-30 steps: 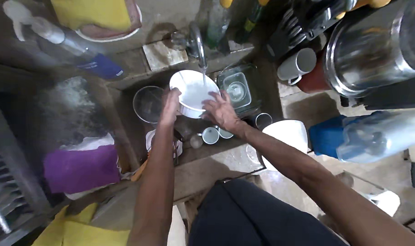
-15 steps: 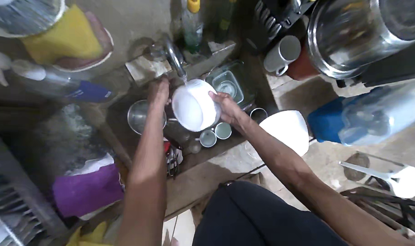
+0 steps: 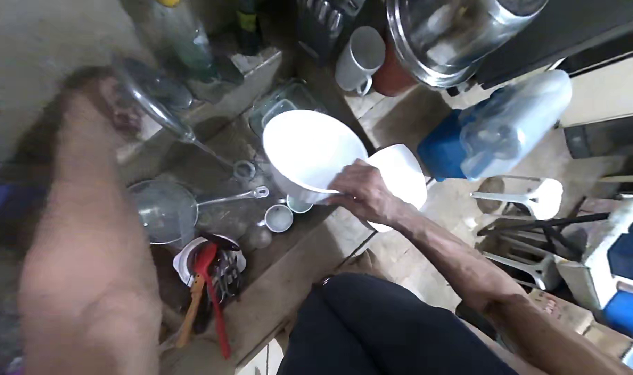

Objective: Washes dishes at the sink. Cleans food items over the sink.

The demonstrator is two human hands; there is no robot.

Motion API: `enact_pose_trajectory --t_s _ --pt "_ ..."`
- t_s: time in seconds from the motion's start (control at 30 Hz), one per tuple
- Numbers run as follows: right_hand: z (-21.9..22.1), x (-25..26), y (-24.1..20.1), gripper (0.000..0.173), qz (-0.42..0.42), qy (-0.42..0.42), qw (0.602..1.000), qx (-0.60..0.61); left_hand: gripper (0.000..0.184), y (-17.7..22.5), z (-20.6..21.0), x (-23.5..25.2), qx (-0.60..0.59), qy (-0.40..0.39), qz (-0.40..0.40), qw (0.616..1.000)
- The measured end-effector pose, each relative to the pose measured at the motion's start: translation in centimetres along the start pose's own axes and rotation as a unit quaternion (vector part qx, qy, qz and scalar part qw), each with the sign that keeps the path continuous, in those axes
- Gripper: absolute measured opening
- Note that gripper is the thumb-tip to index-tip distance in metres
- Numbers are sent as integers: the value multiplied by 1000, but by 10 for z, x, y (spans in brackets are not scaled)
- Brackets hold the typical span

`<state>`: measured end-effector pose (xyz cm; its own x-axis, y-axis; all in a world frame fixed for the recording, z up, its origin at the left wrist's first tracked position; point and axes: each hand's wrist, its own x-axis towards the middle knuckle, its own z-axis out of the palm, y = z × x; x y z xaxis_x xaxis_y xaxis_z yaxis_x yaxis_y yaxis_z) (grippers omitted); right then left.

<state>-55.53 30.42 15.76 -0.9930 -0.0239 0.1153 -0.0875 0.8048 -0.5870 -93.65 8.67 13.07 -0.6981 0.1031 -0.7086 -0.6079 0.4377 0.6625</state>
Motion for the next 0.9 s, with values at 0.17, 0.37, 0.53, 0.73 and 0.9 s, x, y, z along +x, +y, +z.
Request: enact_pose_trajectory --t_s 0.17,0.37,0.53,0.73,0.9 --pt "-35 -90 15 16 39 10 997 -73 22 2 -11 -27 64 -63 61 994" --pt "-20 -175 17 18 155 61 981 -98 34 -4 -4 -44 117 -32 81 989" --pt "4 -204 20 19 209 107 965 -117 45 -54 3 9 14 46 137 989" --pt "23 -214 20 16 218 160 955 -122 38 -132 76 -66 -30 103 189 976" --pt "34 -218 27 16 228 169 951 -122 32 -225 174 -169 84 -208 162 961"
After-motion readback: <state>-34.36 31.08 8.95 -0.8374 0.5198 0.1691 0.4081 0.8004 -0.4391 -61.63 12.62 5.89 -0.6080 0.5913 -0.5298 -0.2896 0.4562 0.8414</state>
